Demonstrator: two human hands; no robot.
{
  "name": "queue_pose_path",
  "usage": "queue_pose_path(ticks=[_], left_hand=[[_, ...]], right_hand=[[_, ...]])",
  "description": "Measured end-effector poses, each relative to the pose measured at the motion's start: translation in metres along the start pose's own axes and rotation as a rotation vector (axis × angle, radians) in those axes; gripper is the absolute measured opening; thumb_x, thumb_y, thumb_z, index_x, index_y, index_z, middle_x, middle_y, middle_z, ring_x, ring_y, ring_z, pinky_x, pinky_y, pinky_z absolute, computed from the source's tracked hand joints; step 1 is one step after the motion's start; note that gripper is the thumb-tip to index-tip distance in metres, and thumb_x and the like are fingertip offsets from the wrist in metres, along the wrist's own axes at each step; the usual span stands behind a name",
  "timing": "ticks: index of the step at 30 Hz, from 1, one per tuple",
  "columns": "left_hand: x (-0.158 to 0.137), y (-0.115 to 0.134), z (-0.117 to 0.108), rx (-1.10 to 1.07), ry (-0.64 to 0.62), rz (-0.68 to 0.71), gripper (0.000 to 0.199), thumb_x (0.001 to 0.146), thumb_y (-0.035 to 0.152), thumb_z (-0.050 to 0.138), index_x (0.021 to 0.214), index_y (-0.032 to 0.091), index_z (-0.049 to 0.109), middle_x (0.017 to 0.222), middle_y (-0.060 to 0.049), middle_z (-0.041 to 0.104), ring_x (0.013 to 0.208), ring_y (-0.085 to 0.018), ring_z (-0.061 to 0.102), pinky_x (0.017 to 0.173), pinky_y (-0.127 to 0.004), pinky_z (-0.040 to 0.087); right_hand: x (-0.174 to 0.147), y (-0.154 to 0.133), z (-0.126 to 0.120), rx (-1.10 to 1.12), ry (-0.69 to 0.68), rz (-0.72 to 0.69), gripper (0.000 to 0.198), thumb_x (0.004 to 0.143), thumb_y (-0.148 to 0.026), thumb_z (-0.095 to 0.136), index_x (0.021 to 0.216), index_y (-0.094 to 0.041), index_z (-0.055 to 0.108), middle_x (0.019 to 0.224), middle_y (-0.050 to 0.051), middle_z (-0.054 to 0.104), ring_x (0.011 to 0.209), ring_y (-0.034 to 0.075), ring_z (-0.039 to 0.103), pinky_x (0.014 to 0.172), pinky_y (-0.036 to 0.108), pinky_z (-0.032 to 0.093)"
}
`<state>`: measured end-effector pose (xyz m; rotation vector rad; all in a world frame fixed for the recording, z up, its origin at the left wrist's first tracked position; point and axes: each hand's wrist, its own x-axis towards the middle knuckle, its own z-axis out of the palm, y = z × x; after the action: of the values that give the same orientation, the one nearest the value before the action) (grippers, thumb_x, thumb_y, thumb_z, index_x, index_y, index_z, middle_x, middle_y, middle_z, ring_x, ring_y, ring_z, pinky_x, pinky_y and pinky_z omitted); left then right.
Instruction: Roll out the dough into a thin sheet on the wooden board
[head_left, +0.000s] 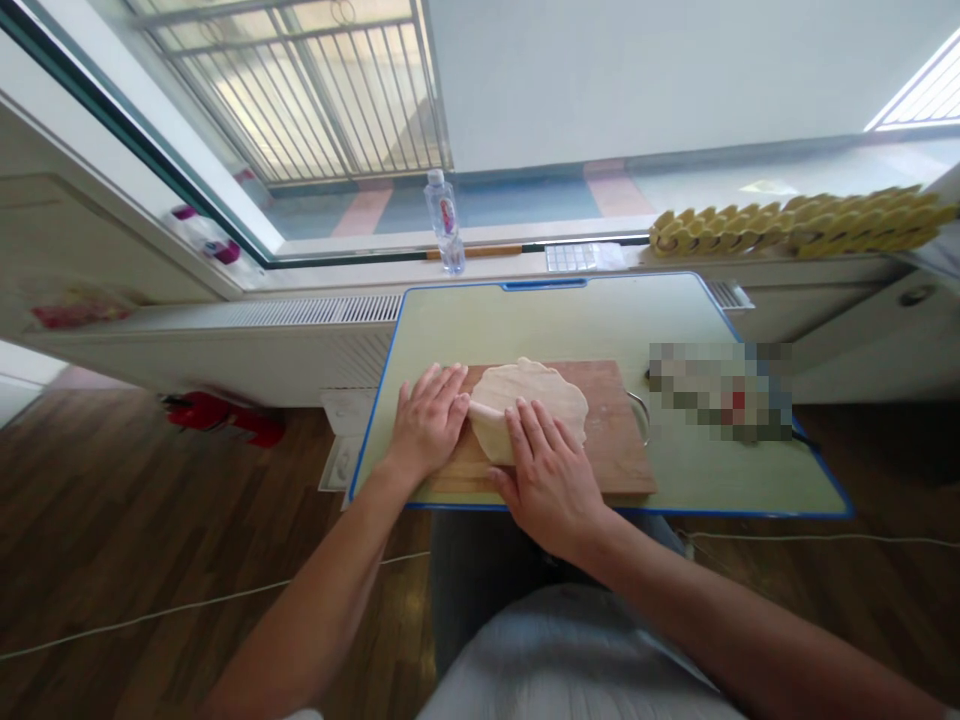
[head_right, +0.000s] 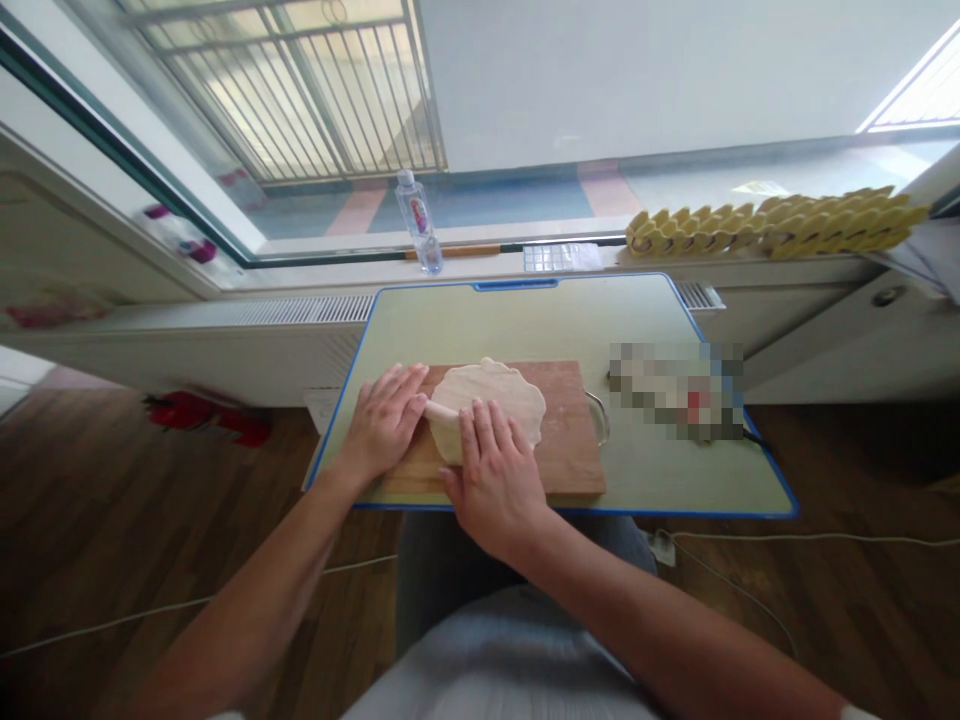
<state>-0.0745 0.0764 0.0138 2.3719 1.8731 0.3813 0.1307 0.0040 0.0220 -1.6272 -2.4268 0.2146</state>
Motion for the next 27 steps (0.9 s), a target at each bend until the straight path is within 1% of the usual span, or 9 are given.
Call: queue_pose_path(ticks=[4,8,11,13,15,17,21,24,27], left_hand=[[-0.026,-0.006,-0.002,0.005,0.018,-0.013,0.056,0.109,0.046,0.026,0.161,0.032,0.042,0.166,-0.003,0.046,0.157,-0.025,0.035,0.129,-0.053,0.025],[-0.024,-0.004,-0.006,0.017,-0.002,-0.024,0.054,0.109,0.047,0.027,0.157,0.035,0.048,0.166,-0.001,0.046,0.158,-0.025,0.034,0.129,-0.055,0.023],[-0.007,0.005,-0.006,0.006,0.007,-0.032,0.05,0.109,0.046,0.029,0.149,0.035,0.058,0.164,-0.001,0.049,0.156,-0.025,0.037,0.129,-0.055,0.025],[0.006,0.012,-0.004,-0.021,0.027,-0.031,0.049,0.109,0.044,0.032,0.147,0.032,0.06,0.162,-0.002,0.052,0.153,-0.025,0.041,0.128,-0.051,0.028],[0.017,0.019,0.0,-0.047,0.041,-0.011,0.048,0.109,0.043,0.035,0.148,0.028,0.06,0.161,-0.004,0.053,0.15,-0.023,0.044,0.128,-0.048,0.03],[0.027,0.025,0.002,-0.072,0.056,0.02,0.048,0.108,0.042,0.037,0.147,0.024,0.061,0.16,-0.006,0.055,0.149,-0.022,0.045,0.128,-0.043,0.031],[0.052,0.036,0.003,-0.112,0.12,0.07,0.048,0.107,0.043,0.042,0.143,0.019,0.063,0.156,-0.009,0.058,0.147,-0.02,0.047,0.127,-0.036,0.031],[0.08,0.044,0.004,-0.1,0.133,0.057,0.047,0.107,0.045,0.042,0.141,0.021,0.064,0.154,-0.008,0.059,0.145,-0.02,0.049,0.127,-0.037,0.032],[0.106,0.048,0.011,-0.061,0.065,0.0,0.047,0.106,0.046,0.042,0.141,0.022,0.064,0.154,-0.008,0.058,0.144,-0.024,0.05,0.125,-0.041,0.034]], right_hand=[[-0.019,-0.011,0.004,0.051,0.023,-0.076,0.076,0.102,-0.049,0.051,0.161,-0.003,0.038,0.171,0.021,0.028,0.161,0.035,0.02,0.129,0.051,0.021],[-0.016,-0.005,0.005,0.072,0.057,-0.08,0.069,0.103,-0.043,0.049,0.161,-0.006,0.04,0.17,0.018,0.035,0.159,0.033,0.026,0.128,0.049,0.023],[0.001,0.011,0.001,0.053,0.105,-0.025,0.057,0.105,-0.037,0.047,0.156,-0.013,0.049,0.16,0.014,0.052,0.152,0.031,0.037,0.125,0.046,0.025],[0.012,0.024,-0.003,0.034,0.132,0.014,0.045,0.105,-0.035,0.049,0.145,-0.019,0.061,0.146,0.012,0.064,0.141,0.031,0.047,0.121,0.045,0.029],[0.021,0.036,-0.007,0.025,0.141,0.03,0.034,0.104,-0.035,0.052,0.131,-0.024,0.069,0.131,0.009,0.071,0.128,0.029,0.054,0.114,0.043,0.034],[0.024,0.047,-0.011,0.028,0.14,0.028,0.028,0.104,-0.034,0.054,0.124,-0.026,0.072,0.122,0.008,0.072,0.12,0.028,0.056,0.108,0.041,0.037],[0.021,0.072,-0.018,0.034,0.148,0.028,0.029,0.105,-0.035,0.054,0.126,-0.024,0.071,0.12,0.008,0.072,0.116,0.027,0.055,0.105,0.039,0.038],[0.021,0.091,-0.026,0.043,0.142,-0.028,0.03,0.105,-0.033,0.054,0.126,-0.022,0.071,0.12,0.009,0.071,0.117,0.026,0.055,0.107,0.038,0.038],[0.03,0.101,-0.033,0.063,0.134,-0.07,0.029,0.105,-0.037,0.054,0.121,-0.022,0.073,0.123,0.01,0.071,0.12,0.026,0.055,0.109,0.038,0.037]])
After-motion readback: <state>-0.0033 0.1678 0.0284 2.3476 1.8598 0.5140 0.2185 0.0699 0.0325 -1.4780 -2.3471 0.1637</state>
